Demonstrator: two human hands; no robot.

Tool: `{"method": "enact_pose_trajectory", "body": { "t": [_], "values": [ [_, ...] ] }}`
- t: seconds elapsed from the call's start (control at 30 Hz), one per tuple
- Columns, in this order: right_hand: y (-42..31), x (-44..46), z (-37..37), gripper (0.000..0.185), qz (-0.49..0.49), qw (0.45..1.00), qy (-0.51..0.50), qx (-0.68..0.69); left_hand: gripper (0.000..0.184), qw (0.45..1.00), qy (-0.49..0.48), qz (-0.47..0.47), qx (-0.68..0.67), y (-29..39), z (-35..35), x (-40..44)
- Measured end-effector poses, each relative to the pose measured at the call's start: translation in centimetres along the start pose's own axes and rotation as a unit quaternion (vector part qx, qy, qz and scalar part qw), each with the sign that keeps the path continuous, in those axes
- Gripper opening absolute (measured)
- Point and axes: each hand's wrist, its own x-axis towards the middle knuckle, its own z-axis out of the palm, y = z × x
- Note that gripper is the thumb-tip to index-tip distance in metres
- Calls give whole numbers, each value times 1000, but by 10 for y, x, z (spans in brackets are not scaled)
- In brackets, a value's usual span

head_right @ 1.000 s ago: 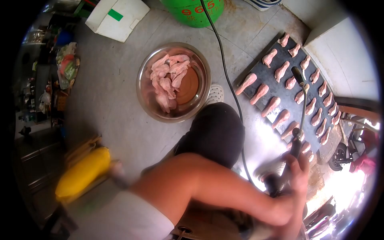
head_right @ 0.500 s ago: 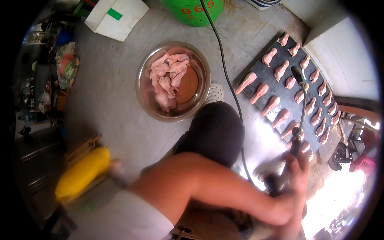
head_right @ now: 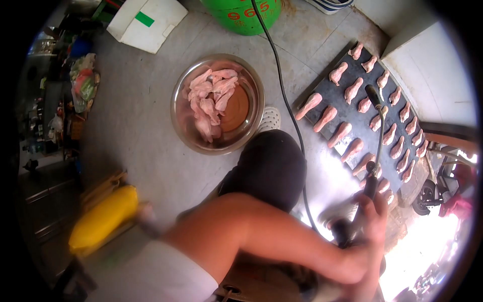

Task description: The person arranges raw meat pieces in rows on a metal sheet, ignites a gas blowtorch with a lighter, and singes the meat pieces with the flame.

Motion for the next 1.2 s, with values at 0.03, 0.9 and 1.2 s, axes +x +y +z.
{"method": "enact_pose_trajectory", "body": {
  "t": [0.03, 0.9, 1.2],
  "values": [
    [0, 1, -1, 25, 0, 1000, -1, -3, 11, 1000, 0, 0, -1, 0, -1, 2],
    [11, 5, -18, 25, -10, 999, -39, -31, 11, 1000, 3, 3, 19, 4, -16, -6],
    [12, 4, -18, 26, 2, 999, -37, -19, 11, 1000, 0, 5, 23, 0, -10, -9]
  ]
}}
